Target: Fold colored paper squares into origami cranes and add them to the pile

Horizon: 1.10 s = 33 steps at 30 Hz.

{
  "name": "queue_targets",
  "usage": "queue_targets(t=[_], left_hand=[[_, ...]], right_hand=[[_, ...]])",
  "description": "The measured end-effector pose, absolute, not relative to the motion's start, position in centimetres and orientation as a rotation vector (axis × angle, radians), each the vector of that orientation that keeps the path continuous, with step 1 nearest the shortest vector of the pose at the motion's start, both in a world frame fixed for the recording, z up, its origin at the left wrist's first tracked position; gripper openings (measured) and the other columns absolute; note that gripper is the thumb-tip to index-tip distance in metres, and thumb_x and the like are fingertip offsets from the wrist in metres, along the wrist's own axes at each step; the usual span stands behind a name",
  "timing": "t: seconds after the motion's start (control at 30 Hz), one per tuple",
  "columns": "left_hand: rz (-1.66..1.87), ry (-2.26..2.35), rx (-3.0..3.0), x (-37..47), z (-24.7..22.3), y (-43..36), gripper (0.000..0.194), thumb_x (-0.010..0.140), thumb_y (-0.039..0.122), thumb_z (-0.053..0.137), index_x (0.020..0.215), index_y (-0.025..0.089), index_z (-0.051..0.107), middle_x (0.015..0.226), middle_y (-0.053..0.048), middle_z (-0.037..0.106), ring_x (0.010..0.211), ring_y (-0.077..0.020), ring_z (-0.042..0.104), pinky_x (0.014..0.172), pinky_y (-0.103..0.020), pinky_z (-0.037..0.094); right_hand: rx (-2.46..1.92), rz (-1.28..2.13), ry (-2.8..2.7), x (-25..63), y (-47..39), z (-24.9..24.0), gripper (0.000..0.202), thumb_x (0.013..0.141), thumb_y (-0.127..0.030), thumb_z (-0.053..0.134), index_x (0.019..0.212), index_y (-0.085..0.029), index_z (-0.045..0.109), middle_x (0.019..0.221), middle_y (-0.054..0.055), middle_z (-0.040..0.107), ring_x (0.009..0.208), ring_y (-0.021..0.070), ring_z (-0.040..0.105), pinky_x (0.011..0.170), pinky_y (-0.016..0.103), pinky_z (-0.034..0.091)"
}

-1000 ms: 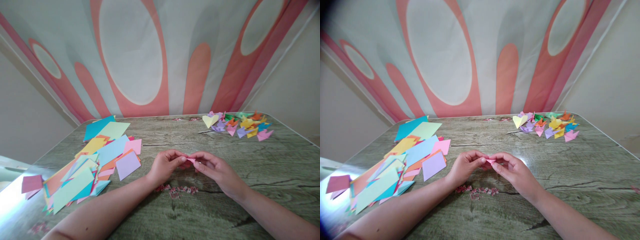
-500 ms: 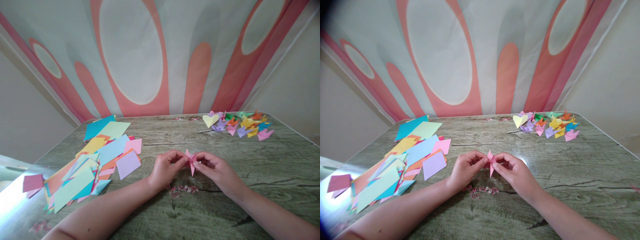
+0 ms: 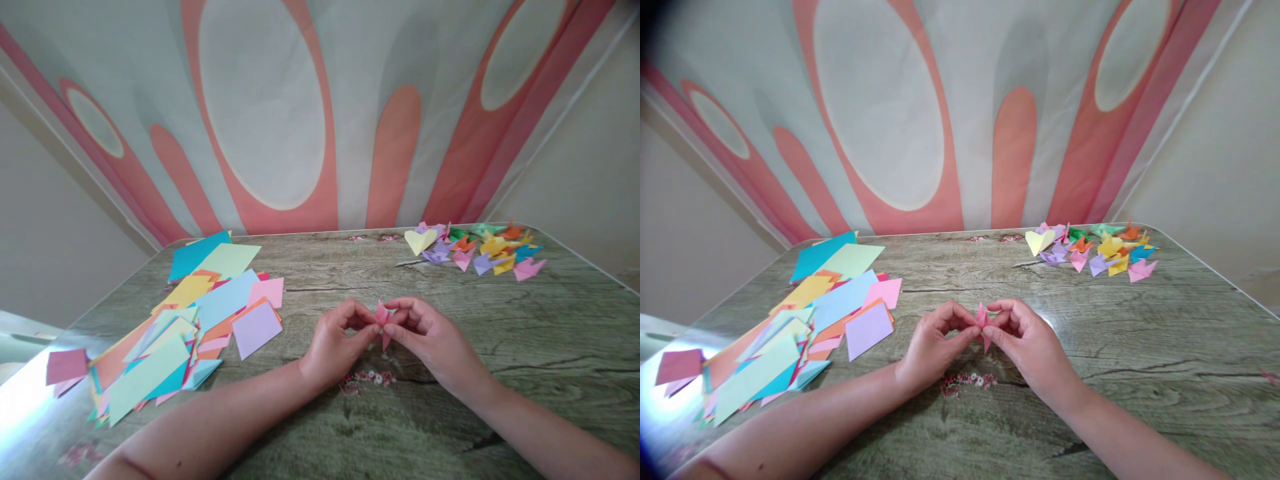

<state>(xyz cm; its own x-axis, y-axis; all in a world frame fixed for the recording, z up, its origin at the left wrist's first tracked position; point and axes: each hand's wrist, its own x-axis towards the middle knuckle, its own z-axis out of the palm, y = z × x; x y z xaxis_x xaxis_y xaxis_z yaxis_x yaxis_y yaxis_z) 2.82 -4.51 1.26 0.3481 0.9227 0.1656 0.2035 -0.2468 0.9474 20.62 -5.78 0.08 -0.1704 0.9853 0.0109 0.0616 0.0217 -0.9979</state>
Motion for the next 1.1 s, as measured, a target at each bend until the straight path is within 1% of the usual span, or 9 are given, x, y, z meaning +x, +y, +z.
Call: queue_targets(t=[0.07, 0.17, 0.4, 0.53, 0.63, 0.77, 0.93, 1.03, 1.1], left_hand=[[0.974, 0.989, 1.664, 2.8, 1.2, -4.4, 0.017, 0.083, 0.026, 0.062, 0.093, 0.015, 0.055, 0.084, -0.005, 0.066, 0.077, -0.0147, 0.064, 0.075, -0.027, 0.05], [0.931, 0.976, 1.687, 2.7, 1.1, -4.2, 0.026, 0.083, 0.023, 0.062, 0.106, 0.017, 0.052, 0.083, -0.003, 0.068, 0.078, -0.0145, 0.065, 0.077, -0.027, 0.05], [0.788, 0.996, 1.873, 2.2, 1.1, -3.9, 0.035, 0.08, 0.013, 0.06, 0.114, 0.02, 0.052, 0.078, 0.003, 0.068, 0.072, -0.0116, 0.063, 0.075, -0.024, 0.047], [0.701, 1.034, 1.819, 2.4, 1.6, -4.1, 0.011, 0.083, 0.022, 0.058, 0.091, 0.016, 0.063, 0.071, 0.001, 0.066, 0.064, -0.0109, 0.06, 0.064, -0.021, 0.044], [0.659, 1.072, 1.799, 2.5, 1.8, -4.1, 0.015, 0.083, 0.025, 0.058, 0.075, 0.015, 0.065, 0.065, 0.0, 0.064, 0.059, -0.0101, 0.057, 0.059, -0.02, 0.042], [0.732, 1.038, 1.66, 2.5, 1.4, -4.0, 0.016, 0.083, 0.028, 0.059, 0.078, 0.014, 0.063, 0.067, 0.0, 0.064, 0.059, -0.0103, 0.058, 0.059, -0.021, 0.043], [0.83, 0.925, 1.342, 2.6, 0.9, -3.2, 0.021, 0.081, 0.031, 0.064, 0.085, 0.012, 0.058, 0.072, -0.004, 0.065, 0.061, -0.0126, 0.062, 0.062, -0.024, 0.048], [0.849, 0.897, 1.279, 2.4, 0.8, -2.8, 0.026, 0.079, 0.033, 0.066, 0.087, 0.011, 0.056, 0.076, -0.006, 0.066, 0.064, -0.0144, 0.065, 0.062, -0.025, 0.049], [0.832, 0.85, 1.247, 2.3, 0.8, -2.8, 0.03, 0.08, 0.035, 0.066, 0.093, 0.011, 0.055, 0.079, -0.006, 0.066, 0.066, -0.0152, 0.066, 0.063, -0.026, 0.049]], right_hand=[[-1.184, 1.307, -1.441, 20.6, -5.7, 0.1, 0.023, 0.082, -0.037, 0.063, 0.097, -0.02, 0.059, 0.075, 0.0, 0.067, 0.073, 0.0166, 0.063, 0.072, 0.029, 0.047], [-1.278, 1.24, -1.544, 20.7, -5.7, 0.4, 0.022, 0.082, -0.04, 0.062, 0.077, -0.019, 0.063, 0.079, 0.002, 0.069, 0.077, 0.0173, 0.062, 0.072, 0.028, 0.046], [-1.34, 1.145, -1.623, 20.5, -6.1, 1.2, 0.018, 0.084, -0.037, 0.059, 0.079, -0.021, 0.063, 0.07, -0.001, 0.069, 0.074, 0.0174, 0.064, 0.066, 0.026, 0.046], [-1.364, 1.069, -1.658, 20.7, -6.2, 1.5, 0.019, 0.084, -0.034, 0.059, 0.071, -0.021, 0.062, 0.071, -0.001, 0.069, 0.07, 0.0156, 0.063, 0.066, 0.025, 0.045], [-1.36, 1.018, -1.661, 20.8, -6.3, 1.7, 0.019, 0.083, -0.032, 0.061, 0.068, -0.02, 0.064, 0.075, -0.001, 0.069, 0.071, 0.0147, 0.062, 0.067, 0.024, 0.045], [-1.344, 1.059, -1.617, 20.9, -6.1, 1.3, 0.022, 0.085, -0.041, 0.058, 0.079, -0.022, 0.066, 0.075, -0.002, 0.067, 0.07, 0.0141, 0.06, 0.066, 0.024, 0.046], [-1.242, 1.273, -1.543, 20.9, -5.7, 0.4, 0.035, 0.09, -0.048, 0.049, 0.111, -0.022, 0.059, 0.084, 0.001, 0.067, 0.07, 0.0147, 0.06, 0.062, 0.025, 0.048], [-1.191, 1.292, -1.56, 20.7, -5.6, 0.2, 0.034, 0.086, -0.045, 0.055, 0.109, -0.021, 0.06, 0.094, 0.004, 0.069, 0.084, 0.0184, 0.063, 0.072, 0.028, 0.049], [-1.221, 1.243, -1.583, 20.7, -5.6, 0.3, 0.03, 0.085, -0.043, 0.056, 0.103, -0.02, 0.063, 0.093, 0.005, 0.069, 0.085, 0.0196, 0.063, 0.076, 0.03, 0.049]])
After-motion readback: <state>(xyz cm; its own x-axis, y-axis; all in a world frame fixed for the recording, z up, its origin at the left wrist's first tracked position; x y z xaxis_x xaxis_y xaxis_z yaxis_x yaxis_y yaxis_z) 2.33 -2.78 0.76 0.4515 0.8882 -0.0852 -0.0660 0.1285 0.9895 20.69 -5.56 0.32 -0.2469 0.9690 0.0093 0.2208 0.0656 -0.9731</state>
